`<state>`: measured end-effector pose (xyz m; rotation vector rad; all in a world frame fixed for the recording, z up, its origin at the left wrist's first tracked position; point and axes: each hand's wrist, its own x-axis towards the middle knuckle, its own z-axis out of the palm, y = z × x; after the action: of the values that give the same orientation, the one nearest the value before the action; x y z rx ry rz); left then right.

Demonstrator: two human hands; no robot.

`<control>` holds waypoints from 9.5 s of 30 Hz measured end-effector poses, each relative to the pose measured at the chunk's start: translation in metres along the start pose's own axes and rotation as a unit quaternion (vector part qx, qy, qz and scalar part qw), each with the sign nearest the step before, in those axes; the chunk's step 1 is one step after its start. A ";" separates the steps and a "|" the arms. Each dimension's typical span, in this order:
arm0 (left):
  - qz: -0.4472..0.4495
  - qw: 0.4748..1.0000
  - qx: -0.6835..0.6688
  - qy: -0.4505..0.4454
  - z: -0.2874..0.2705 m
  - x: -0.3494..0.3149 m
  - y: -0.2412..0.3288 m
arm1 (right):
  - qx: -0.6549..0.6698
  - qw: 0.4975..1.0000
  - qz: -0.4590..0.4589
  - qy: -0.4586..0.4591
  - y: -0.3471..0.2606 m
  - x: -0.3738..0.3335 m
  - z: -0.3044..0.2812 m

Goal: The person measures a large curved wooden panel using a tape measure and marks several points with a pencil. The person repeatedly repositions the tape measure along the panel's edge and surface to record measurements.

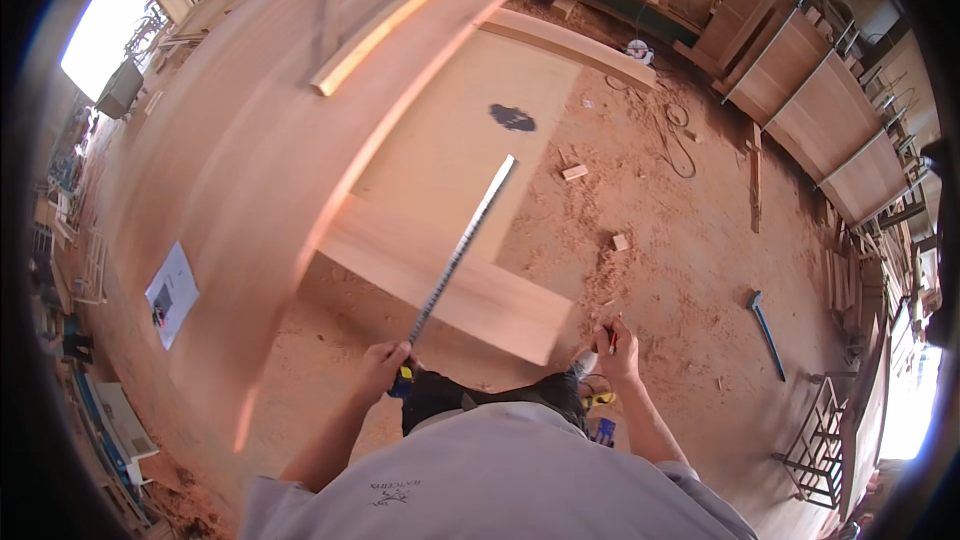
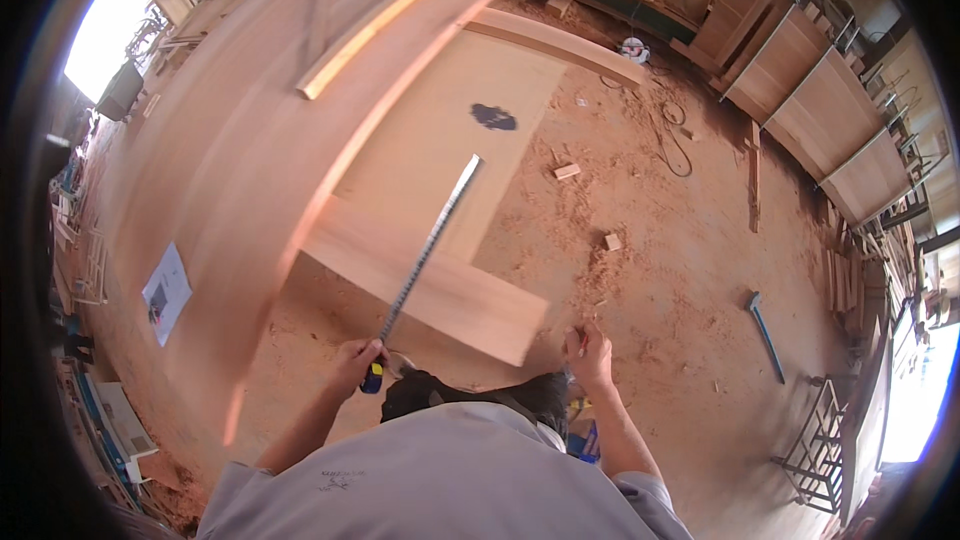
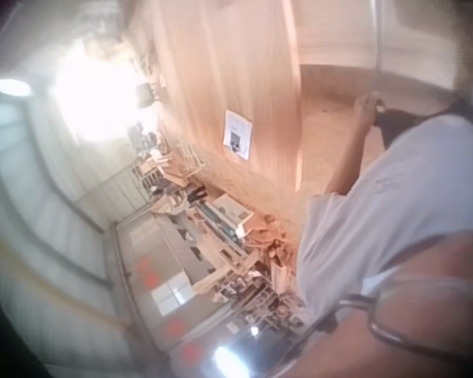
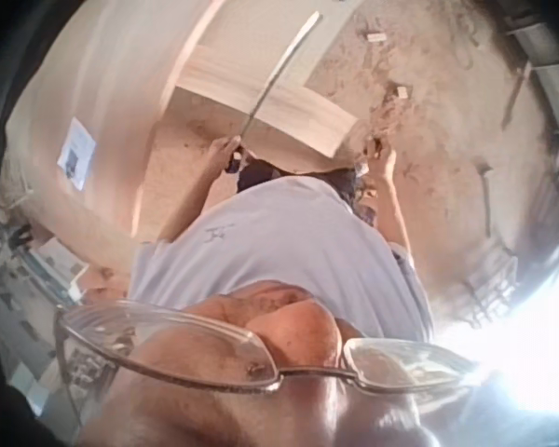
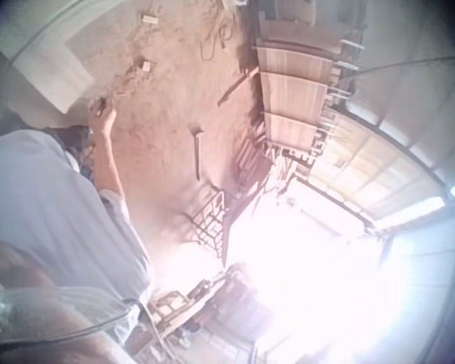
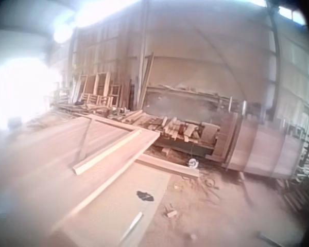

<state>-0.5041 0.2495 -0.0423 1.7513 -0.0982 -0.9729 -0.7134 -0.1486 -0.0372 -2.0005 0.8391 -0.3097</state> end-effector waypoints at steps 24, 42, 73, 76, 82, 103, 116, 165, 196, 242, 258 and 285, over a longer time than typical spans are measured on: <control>-0.053 0.953 0.039 0.296 0.254 0.100 -0.014 | 0.002 0.989 -0.052 -0.135 0.145 0.243 -0.224; -0.027 0.930 0.000 0.366 0.208 0.278 0.208 | -0.086 0.933 -0.240 -0.254 -0.035 0.628 -0.070; -0.061 0.949 0.119 0.285 -0.009 0.857 0.583 | -0.021 0.906 -0.389 -0.168 -0.230 1.351 0.185; -0.066 0.946 0.130 0.288 -0.006 0.857 0.587 | -0.071 0.885 -0.411 -0.207 -0.248 1.348 0.185; -0.084 0.938 0.177 0.285 0.001 0.864 0.597 | -0.137 0.820 -0.524 -0.187 -0.247 1.347 0.186; -0.061 0.941 0.202 0.266 0.010 0.903 0.615 | -0.035 0.990 -0.139 -0.020 -0.227 1.276 0.214; -0.136 0.936 0.226 0.232 0.005 0.909 0.629 | -0.037 0.990 -0.121 -0.060 -0.230 1.279 0.213; -0.225 0.950 0.086 0.201 -0.008 0.922 0.640 | 0.048 0.997 -0.039 -0.038 -0.239 1.267 0.223; -0.260 0.944 0.110 0.169 -0.013 0.924 0.642 | 0.075 0.995 -0.004 -0.071 -0.240 1.265 0.220; -0.251 0.954 0.095 0.131 -0.019 0.923 0.637 | 0.080 0.995 -0.014 -0.054 -0.238 1.249 0.228; -0.265 0.952 0.059 0.140 -0.020 0.924 0.637 | 0.070 0.996 -0.027 -0.047 -0.236 1.248 0.229; -0.250 0.957 0.084 0.120 -0.022 0.923 0.637 | 0.108 0.992 -0.003 -0.060 -0.238 1.246 0.229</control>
<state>0.3627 -0.4623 -0.0297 2.0906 0.4520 -1.1211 0.4264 -0.7467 -0.1000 -1.8007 0.6930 -0.2680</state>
